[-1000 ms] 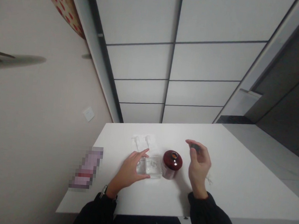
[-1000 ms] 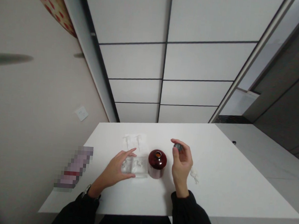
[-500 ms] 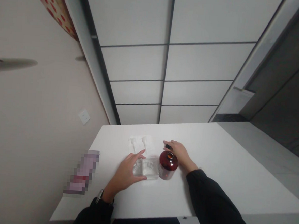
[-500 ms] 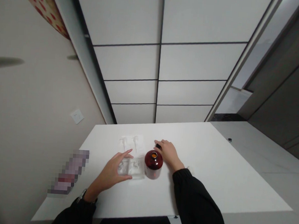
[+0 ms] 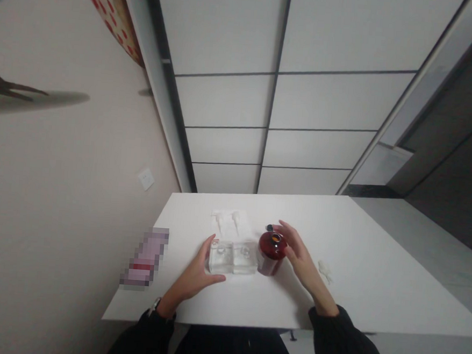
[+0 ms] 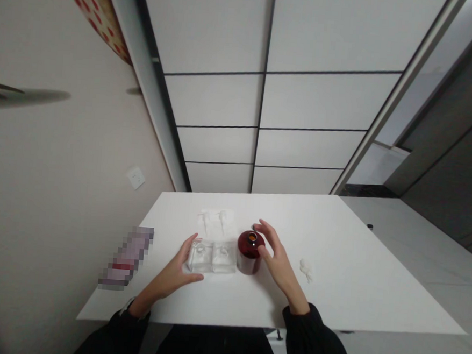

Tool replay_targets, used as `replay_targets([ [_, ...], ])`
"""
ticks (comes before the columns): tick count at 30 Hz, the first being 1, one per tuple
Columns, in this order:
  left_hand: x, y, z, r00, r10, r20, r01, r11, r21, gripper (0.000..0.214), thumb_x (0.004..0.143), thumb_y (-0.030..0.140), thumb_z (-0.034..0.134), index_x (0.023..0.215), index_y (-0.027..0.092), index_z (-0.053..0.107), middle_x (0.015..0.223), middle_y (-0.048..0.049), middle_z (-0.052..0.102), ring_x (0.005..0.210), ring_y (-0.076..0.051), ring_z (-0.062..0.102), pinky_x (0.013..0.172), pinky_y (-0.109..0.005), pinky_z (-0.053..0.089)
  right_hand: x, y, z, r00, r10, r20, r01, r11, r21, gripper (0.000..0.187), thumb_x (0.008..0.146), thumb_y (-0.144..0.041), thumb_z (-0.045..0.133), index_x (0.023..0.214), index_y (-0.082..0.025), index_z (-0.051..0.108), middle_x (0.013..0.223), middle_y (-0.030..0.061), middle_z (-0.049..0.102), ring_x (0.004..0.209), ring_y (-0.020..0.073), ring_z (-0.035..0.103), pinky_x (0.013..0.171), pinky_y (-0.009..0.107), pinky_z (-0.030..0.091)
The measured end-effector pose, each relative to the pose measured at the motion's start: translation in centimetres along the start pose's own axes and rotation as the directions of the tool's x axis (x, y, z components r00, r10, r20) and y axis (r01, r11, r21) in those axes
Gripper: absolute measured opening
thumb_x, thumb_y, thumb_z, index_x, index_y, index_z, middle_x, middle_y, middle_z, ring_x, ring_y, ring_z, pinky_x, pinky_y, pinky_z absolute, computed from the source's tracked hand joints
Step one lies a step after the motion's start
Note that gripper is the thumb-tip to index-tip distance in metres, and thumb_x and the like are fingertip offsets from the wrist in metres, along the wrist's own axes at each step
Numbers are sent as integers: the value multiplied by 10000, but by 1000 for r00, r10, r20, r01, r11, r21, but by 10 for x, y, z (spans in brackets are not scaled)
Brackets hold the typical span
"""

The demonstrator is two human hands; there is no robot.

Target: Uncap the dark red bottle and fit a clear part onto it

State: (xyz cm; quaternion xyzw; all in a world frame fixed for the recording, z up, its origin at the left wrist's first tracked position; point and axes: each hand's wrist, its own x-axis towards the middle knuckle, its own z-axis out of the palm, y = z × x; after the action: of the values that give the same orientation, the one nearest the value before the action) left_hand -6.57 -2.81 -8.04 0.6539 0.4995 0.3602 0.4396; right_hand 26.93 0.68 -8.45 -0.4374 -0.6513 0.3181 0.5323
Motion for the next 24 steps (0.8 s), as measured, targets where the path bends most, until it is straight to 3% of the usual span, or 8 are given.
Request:
replay_targets([
  [2,-1,-1,2,998,-38,-40,37,999,-16,926,713,224,898,1510,199,428,1567,-189,524,1490,-351,505,1295,-586,312,-13,-6,14,996,78,46,-80,996,38,783,837,-607,784,1489,-260,524,1453,142,667,1344,340,638,1167,558,469],
  [4,-1,2,2,996,-61,-58,59,998,-38,768,712,230,888,1386,192,524,1461,-162,616,1396,-332,598,1243,-564,413,-22,-7,19,988,156,11,-156,988,6,814,727,-545,888,1410,-249,558,1404,139,683,1294,356,657,1160,585,467],
  [7,-7,10,-3,994,-78,-72,74,995,-63,705,725,288,891,1338,206,553,1424,-146,649,1351,-325,641,1145,-524,530,-37,-4,12,973,190,-132,-188,982,28,804,696,-537,912,1339,-249,525,1320,134,691,1201,344,686,1099,583,516],
  [10,-22,19,-12,986,-118,-120,107,990,-91,748,719,340,892,1367,202,544,1462,-166,631,1388,-354,617,1110,-526,560,-60,-8,2,961,159,-226,-152,987,48,751,727,-556,900,1308,-263,525,1241,114,689,1116,318,698,1010,518,576],
  [13,-39,30,-20,980,-147,-135,130,983,-130,795,713,360,886,1400,188,524,1489,-191,618,1377,-373,628,1089,-533,576,-85,-22,8,973,127,-193,-117,991,62,717,753,-568,888,1311,-266,554,1236,113,673,1128,317,688,971,467,595],
  [16,-50,42,-26,985,-125,-115,108,983,-149,821,713,379,895,1425,205,523,1510,-183,619,1395,-381,618,1087,-533,583,-99,-35,31,987,119,-109,-107,989,106,718,780,-587,866,1344,-261,564,1290,129,660,1208,334,665,1028,486,575],
  [20,-54,61,-29,993,-95,-70,86,989,-120,848,719,395,914,1465,229,545,1554,-166,597,1439,-382,579,1111,-529,578,-98,-37,61,999,37,-31,-32,987,155,711,790,-543,872,1373,-263,577,1385,137,626,1315,349,623,1099,502,549],
  [24,-52,80,-31,996,-70,-52,68,997,-36,843,712,372,925,1472,249,583,1609,-142,544,1491,-396,515,1098,-536,592,-98,-30,73,999,29,-18,-26,987,162,751,791,-456,893,1422,-269,531,1382,131,636,1293,337,654,1076,483,578],
])
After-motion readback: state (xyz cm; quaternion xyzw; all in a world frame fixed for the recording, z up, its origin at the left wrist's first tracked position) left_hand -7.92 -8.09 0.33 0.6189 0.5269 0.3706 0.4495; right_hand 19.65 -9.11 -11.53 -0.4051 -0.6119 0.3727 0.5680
